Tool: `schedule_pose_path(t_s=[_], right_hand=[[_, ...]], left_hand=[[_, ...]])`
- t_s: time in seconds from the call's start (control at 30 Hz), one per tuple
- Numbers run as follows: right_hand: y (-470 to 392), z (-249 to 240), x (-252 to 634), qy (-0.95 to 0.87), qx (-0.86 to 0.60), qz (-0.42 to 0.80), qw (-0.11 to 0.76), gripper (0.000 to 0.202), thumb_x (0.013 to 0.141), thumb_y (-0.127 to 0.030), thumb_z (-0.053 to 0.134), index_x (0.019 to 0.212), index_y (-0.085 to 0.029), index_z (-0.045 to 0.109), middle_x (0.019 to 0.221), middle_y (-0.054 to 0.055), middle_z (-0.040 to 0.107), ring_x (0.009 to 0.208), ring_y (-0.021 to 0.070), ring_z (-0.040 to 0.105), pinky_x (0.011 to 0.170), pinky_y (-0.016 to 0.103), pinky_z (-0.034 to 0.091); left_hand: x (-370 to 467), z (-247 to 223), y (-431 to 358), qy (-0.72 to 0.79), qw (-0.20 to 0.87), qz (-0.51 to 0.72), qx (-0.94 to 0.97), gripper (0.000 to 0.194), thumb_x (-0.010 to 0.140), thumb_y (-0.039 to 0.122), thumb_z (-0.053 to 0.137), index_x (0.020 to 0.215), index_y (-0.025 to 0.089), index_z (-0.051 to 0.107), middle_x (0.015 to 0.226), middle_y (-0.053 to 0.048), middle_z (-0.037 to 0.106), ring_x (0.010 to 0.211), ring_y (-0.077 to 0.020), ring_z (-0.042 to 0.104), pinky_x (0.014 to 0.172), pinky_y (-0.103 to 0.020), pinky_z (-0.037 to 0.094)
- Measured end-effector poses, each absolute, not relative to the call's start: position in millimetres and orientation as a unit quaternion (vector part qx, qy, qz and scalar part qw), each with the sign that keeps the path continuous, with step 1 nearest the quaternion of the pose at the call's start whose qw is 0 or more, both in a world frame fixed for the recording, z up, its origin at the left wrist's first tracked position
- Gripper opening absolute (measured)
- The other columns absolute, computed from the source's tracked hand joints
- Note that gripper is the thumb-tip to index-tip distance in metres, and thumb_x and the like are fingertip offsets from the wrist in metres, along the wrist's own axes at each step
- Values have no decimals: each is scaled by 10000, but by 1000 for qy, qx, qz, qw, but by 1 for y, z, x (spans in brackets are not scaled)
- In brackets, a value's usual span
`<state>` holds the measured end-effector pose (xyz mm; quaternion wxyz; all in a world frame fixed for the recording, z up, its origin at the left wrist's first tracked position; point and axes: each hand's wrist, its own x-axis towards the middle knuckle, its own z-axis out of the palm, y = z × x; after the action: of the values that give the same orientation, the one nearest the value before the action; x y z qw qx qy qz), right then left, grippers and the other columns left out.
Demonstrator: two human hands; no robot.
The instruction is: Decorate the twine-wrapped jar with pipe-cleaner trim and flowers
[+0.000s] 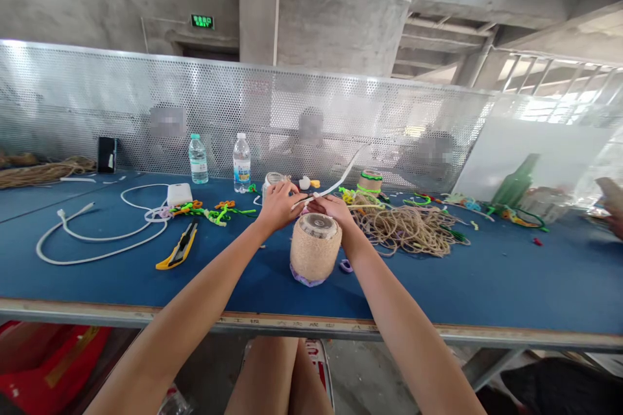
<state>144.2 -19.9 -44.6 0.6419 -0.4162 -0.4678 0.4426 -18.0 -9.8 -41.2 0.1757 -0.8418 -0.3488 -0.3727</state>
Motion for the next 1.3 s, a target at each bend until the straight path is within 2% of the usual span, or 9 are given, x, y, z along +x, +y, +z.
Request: schedule_pose_path(t_s=[0.2,0.53,0.73,0.9,1.1,1.2,1.3], right_hand=[[-26,-38,146,-420,-419,495,635,66,794,-147,642,737,-180,633,683,21,718,762,166,710,805,305,554],[-29,-33,144,-401,-417,501,644,123,809,-116,617,704,-178,621,633,4,694,666,120,684,650,220,543],[-30,-35,142,-418,-413,496,640,128,696,-210,753,697,-162,634,665,16,695,680,139,671,679,257,543],[-30,-36,140,-451,-424,488,616,184,579,-233,812,653,-139,673,576,-17,648,558,109,603,612,236,500],[-30,-33,140,-434,-414,486,636,122,627,-205,770,666,-167,660,586,-37,639,552,91,586,608,226,502],[-32,-32,141,-418,-407,480,655,111,667,-194,742,676,-182,632,624,-33,653,624,110,622,649,242,524],[-35,-30,142,-405,-401,474,671,103,717,-191,705,691,-190,605,644,-30,664,671,120,646,675,246,539]], left_hand=[[-16,-43,-7,-390,125,-386,-827,215,911,356,539,1021,245,686,1098,-67,598,1077,-242,520,896,-393,352],[-15,-42,-4,-418,71,-389,-818,190,902,350,542,981,241,676,1070,-49,596,1064,-229,527,885,-383,359],[-15,-40,-8,-406,89,-391,-821,191,911,316,517,975,229,675,1061,-56,593,1061,-227,522,896,-380,358],[-15,-36,-12,-397,105,-386,-826,229,915,377,507,978,228,669,1075,-61,583,1064,-242,509,901,-393,356],[-16,-33,-15,-396,117,-372,-831,257,867,429,564,1010,225,627,1114,-64,577,1110,-269,485,922,-418,333],[-17,-33,-17,-405,118,-368,-829,262,847,399,577,1035,218,597,1131,-79,574,1126,-287,472,933,-435,322],[-18,-31,-19,-421,114,-370,-820,349,823,362,582,1129,200,533,1158,-109,562,1141,-306,458,953,-460,310]])
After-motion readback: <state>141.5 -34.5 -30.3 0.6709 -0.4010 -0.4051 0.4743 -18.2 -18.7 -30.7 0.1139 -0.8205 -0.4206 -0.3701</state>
